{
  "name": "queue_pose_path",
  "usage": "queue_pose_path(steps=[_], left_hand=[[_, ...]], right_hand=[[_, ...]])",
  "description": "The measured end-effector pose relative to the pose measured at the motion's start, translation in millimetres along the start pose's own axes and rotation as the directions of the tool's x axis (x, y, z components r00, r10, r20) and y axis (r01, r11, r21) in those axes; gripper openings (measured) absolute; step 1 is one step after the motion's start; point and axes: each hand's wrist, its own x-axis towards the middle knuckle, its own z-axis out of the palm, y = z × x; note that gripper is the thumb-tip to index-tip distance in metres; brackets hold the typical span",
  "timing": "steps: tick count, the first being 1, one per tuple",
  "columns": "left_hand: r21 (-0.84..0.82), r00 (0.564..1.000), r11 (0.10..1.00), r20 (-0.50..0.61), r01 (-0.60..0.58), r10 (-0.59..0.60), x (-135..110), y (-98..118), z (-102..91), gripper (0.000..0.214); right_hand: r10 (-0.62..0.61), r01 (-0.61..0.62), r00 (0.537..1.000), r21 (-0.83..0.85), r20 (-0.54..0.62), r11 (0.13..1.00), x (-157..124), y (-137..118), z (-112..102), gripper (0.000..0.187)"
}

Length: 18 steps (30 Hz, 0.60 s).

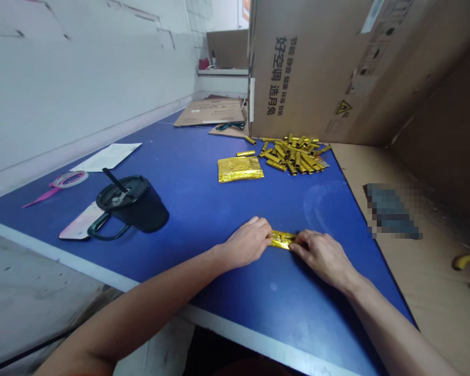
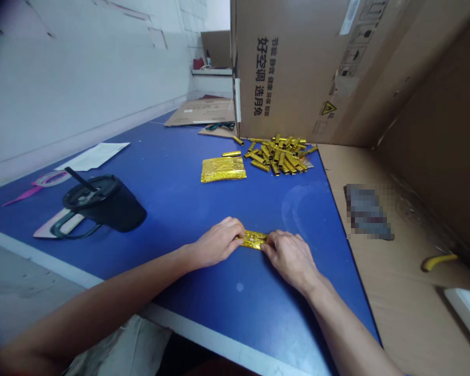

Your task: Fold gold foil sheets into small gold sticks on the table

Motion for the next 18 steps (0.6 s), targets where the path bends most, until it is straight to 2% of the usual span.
queue_pose_path(steps=[12, 18], left_hand=[[0.042, 1.0, 0.999, 0.02, -0.017, 0.016, -0.6, -0.4, 1.3, 0.011], [0.047, 1.0, 0.999, 0.017, -0.002, 0.002, 0.0, 2.3, -1.2, 0.016]], right_hand=[[0.03, -0.03, 1.0, -0.027, -0.002, 0.999, 0.4, -3.7, -0.4, 0.014], [0.087, -0.087, 0.996, -0.026, -0.022, 0.996, -1.9, -5.2, -0.9, 0.01]])
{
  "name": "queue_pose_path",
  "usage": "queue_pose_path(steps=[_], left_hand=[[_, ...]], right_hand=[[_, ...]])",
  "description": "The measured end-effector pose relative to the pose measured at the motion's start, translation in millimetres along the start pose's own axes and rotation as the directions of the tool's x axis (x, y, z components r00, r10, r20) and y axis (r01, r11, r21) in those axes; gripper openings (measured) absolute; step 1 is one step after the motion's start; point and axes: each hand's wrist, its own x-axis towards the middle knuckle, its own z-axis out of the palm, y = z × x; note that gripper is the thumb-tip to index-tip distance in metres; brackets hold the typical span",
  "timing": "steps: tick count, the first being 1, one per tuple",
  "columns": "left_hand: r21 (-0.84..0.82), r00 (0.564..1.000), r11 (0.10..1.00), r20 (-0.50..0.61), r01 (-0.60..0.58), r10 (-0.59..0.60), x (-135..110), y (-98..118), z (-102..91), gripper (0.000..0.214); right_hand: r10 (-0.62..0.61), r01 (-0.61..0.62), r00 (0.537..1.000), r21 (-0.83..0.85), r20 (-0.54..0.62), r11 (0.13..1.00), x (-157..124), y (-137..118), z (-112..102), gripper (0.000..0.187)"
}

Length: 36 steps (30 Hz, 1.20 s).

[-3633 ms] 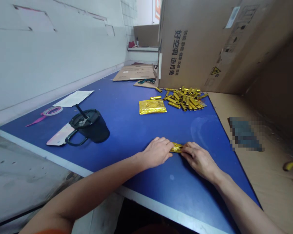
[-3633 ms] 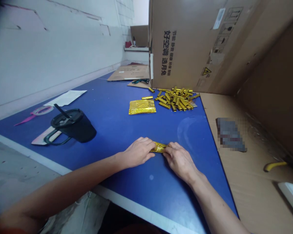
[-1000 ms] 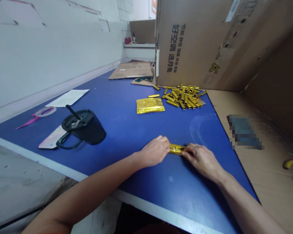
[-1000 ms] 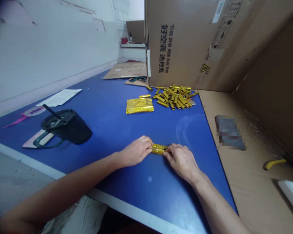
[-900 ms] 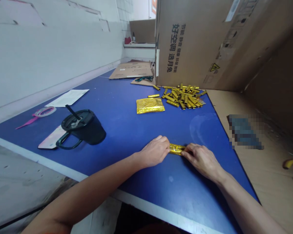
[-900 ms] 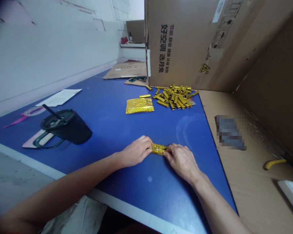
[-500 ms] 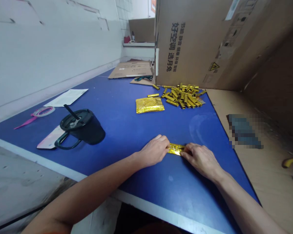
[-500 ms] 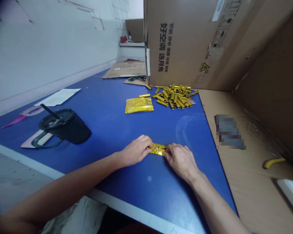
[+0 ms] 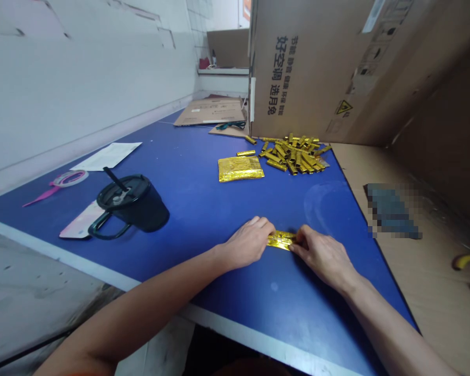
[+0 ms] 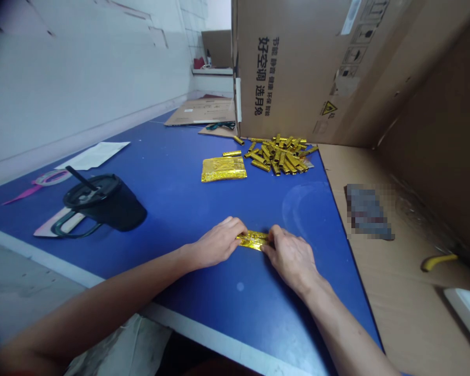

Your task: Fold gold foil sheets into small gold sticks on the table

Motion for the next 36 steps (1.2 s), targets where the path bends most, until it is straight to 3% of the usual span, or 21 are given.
queue_pose_path(steps=[6, 14, 22, 26, 31, 36], left_hand=[[0.031, 0.999, 0.999, 0.026, -0.042, 0.041, -1.0, 0.6, -0.4, 0.026], [0.138, 0.995, 0.986, 0.052, -0.096, 0.09, -1.2, -1.4, 2.3, 0.028], [0.236, 0.995, 0.968, 0.061, -0.087, 0.074, -3.2, 3.5, 1.2, 0.029], [0.223, 0.996, 0.972, 0.055, -0.077, 0.067, -2.8, -0.2, 0.2, 0.03], [0.154, 0.999, 0.988, 0.037, -0.024, 0.019, -0.8, -7.6, -0.4, 0.033], [0.076, 0.999, 0.997, 0.031, 0.016, -0.018, -0.3, -11.9, 0.0, 0.032]], right_hand=[[-0.092, 0.079, 0.991, -0.127, -0.098, 0.989, -3.0, -2.3, 1.0, 0.023], [-0.186, 0.172, 0.982, -0.225, -0.043, 0.959, -2.7, -2.6, -3.4, 0.019], [-0.307, 0.296, 0.949, -0.134, -0.076, 0.946, 2.5, 1.8, 0.0, 0.02], [-0.289, 0.283, 0.955, -0.088, -0.071, 0.955, 6.0, 2.5, 2.7, 0.022], [-0.255, 0.236, 0.964, -0.202, -0.071, 0.95, 2.8, -6.6, 1.0, 0.021], [-0.327, 0.303, 0.937, -0.184, -0.122, 0.935, -1.3, -5.7, 5.9, 0.028]])
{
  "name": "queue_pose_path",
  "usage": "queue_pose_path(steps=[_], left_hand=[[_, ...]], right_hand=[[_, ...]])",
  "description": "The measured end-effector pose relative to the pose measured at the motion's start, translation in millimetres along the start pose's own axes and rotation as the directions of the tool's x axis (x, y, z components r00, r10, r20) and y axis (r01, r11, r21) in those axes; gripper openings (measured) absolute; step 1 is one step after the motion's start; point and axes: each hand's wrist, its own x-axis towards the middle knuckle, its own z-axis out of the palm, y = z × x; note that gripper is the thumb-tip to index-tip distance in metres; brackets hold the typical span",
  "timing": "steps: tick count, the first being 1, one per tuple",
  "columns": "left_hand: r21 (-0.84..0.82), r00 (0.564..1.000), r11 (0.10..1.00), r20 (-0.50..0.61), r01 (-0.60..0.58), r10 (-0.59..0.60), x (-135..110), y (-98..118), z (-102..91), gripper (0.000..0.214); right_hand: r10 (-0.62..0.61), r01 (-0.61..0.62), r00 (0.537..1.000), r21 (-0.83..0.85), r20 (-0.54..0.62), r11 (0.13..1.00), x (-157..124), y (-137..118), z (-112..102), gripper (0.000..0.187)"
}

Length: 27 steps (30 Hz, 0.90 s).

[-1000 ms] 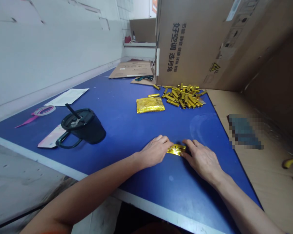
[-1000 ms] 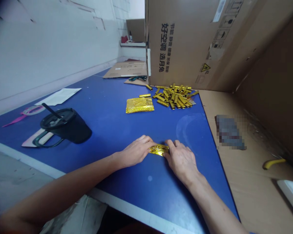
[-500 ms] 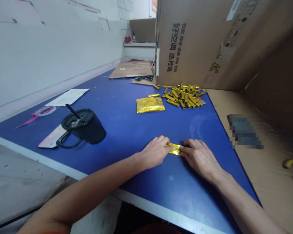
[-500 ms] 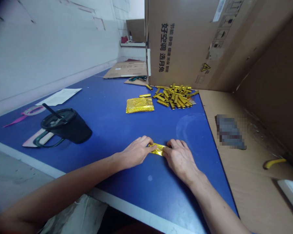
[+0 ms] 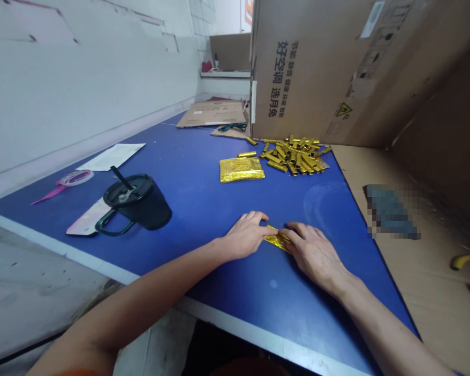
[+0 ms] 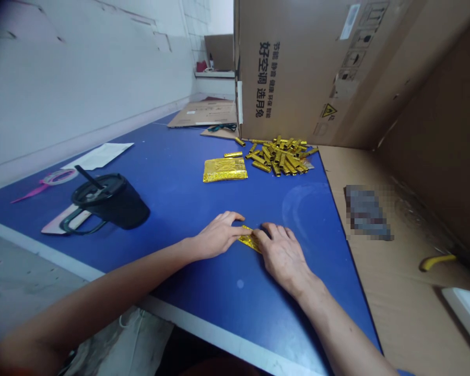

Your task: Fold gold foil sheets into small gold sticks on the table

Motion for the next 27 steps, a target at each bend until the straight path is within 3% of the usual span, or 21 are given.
queue_pose_path(steps=[5, 14, 20, 27], left_hand=[[-0.049, 1.0, 0.999, 0.015, 0.006, -0.006, 1.4, -4.6, 0.1, 0.03], [-0.082, 0.999, 0.996, -0.001, 0.046, -0.046, 5.4, -8.3, 0.9, 0.03], [0.003, 0.988, 0.988, -0.009, 0.153, -0.152, 7.8, -0.9, -2.2, 0.036], [0.073, 0.994, 0.997, 0.106, -0.037, 0.029, 17.6, 1.3, -8.6, 0.038]], right_hand=[[-0.039, 0.039, 0.999, 0.042, 0.02, 0.998, -1.7, 5.7, 7.5, 0.038], [-0.032, 0.031, 0.999, 0.046, 0.025, 0.998, -2.3, -8.7, -2.8, 0.027], [-0.006, 0.008, 0.999, -0.04, 0.049, 0.999, -2.6, -15.9, -6.5, 0.024], [0.013, -0.011, 0.999, -0.053, 0.045, 0.999, -3.2, -15.1, -4.0, 0.025]])
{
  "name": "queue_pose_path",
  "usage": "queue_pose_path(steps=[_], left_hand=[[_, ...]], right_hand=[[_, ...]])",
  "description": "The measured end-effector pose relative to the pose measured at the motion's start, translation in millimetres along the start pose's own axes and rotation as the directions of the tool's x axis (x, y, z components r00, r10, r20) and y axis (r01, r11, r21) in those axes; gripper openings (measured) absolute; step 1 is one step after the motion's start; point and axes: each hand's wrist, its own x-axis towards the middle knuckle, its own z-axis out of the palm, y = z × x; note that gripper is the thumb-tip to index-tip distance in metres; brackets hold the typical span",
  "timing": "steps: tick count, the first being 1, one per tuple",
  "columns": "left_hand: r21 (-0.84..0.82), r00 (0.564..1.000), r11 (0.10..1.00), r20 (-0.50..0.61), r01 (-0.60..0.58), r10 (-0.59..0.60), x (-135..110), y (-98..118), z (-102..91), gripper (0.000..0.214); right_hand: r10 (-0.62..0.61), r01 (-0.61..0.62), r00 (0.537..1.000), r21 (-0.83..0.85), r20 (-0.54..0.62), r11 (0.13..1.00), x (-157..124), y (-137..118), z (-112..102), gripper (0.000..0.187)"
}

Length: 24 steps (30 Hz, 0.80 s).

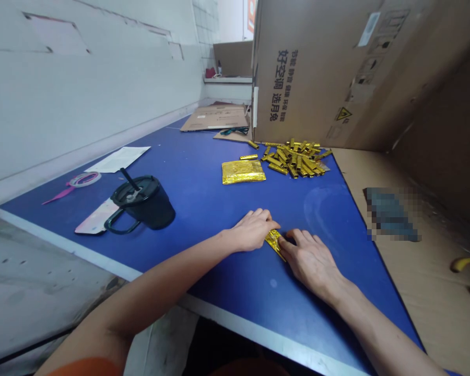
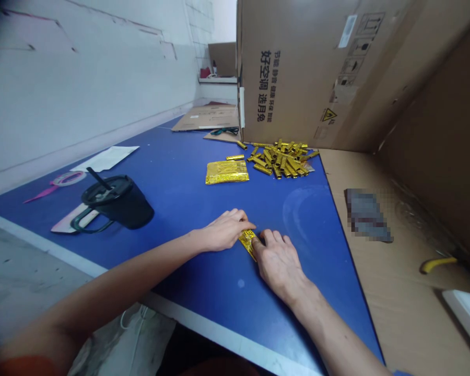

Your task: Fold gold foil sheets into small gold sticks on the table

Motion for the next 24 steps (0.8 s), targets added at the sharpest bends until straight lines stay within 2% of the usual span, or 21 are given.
queue_pose_path(steps=[9, 14, 18, 21, 24], left_hand=[[0.066, 0.998, 0.996, 0.016, -0.06, 0.059, 3.8, 3.3, -5.3, 0.027], [0.185, 0.993, 0.978, -0.044, -0.098, 0.108, -3.5, 14.6, -4.1, 0.014], [0.272, 0.996, 0.962, -0.07, -0.035, 0.056, -5.6, 21.0, 0.4, 0.014], [0.23, 0.999, 0.973, -0.044, -0.004, 0.014, -4.9, 20.0, 1.2, 0.015], [0.111, 1.0, 0.994, -0.002, 0.013, -0.013, -5.2, 17.8, 2.1, 0.017]], right_hand=[[0.028, -0.029, 0.999, 0.07, 0.021, 0.997, -0.5, -3.3, -4.4, 0.025], [0.018, -0.019, 1.0, 0.046, 0.024, 0.999, 0.5, -4.1, -3.8, 0.026], [0.02, -0.021, 0.999, 0.051, 0.031, 0.998, 0.4, -5.4, -3.6, 0.027], [0.017, -0.022, 0.999, 0.111, 0.05, 0.994, -0.7, -6.5, -4.0, 0.027], [0.002, -0.014, 0.997, 0.173, 0.073, 0.985, -2.1, -8.4, -5.2, 0.027]])
